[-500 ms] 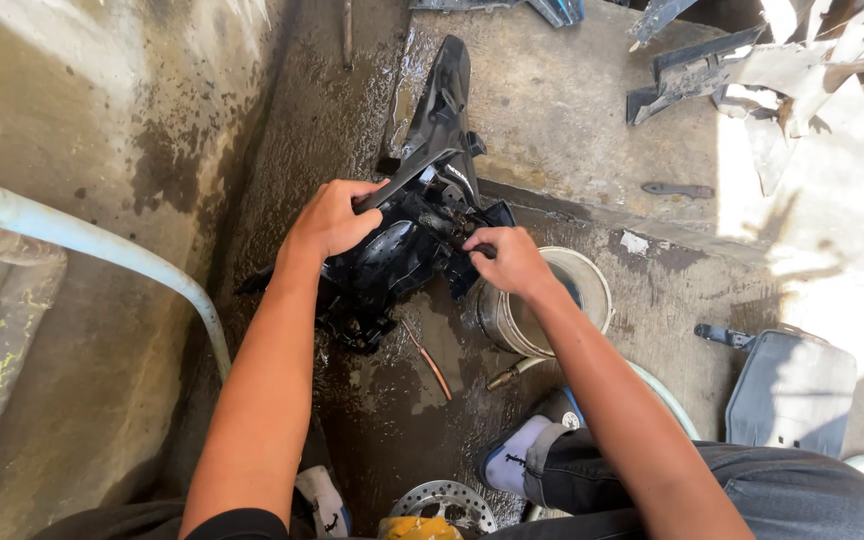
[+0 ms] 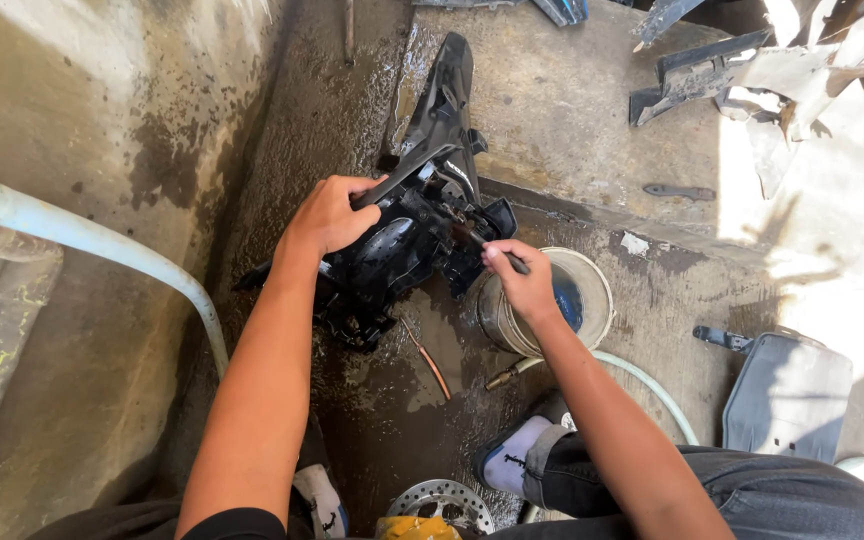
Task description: Cleaning a black plastic motorcycle part using a brush and a bucket of water
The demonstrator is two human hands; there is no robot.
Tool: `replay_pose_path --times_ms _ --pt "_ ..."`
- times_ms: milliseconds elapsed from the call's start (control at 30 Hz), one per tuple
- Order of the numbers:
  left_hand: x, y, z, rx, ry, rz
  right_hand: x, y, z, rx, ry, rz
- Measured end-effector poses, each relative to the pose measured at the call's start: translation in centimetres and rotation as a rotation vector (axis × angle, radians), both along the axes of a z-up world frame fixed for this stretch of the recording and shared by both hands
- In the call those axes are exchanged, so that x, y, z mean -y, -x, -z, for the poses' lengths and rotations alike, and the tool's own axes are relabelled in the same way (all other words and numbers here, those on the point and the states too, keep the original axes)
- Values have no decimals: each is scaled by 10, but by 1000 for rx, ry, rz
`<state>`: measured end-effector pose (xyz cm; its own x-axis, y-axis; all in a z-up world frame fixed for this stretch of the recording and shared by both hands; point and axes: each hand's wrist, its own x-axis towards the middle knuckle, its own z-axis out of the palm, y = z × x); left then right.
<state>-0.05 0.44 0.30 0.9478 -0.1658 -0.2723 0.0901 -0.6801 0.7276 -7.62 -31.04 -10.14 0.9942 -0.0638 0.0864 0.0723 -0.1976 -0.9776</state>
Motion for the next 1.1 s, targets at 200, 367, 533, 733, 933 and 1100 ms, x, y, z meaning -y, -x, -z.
replay_pose_path --times_ms 200,367,533,733,933,1100 --pt "-1 -3 5 -9 -9 -3 -29 27 -9 246 246 -41" --pt "0 -1 1 -9 -5 -7 -67 44 3 299 592 105" --pt "7 0 -6 -17 -31 14 -88 41 -2 178 499 176" --pt "10 4 -4 -33 -19 10 -59 33 14 -12 -182 416" --pt "8 1 -7 -21 -6 13 -62 1 -1 -116 -201 559" --pt "8 5 -7 -12 10 19 -66 -12 7 -261 -114 574"
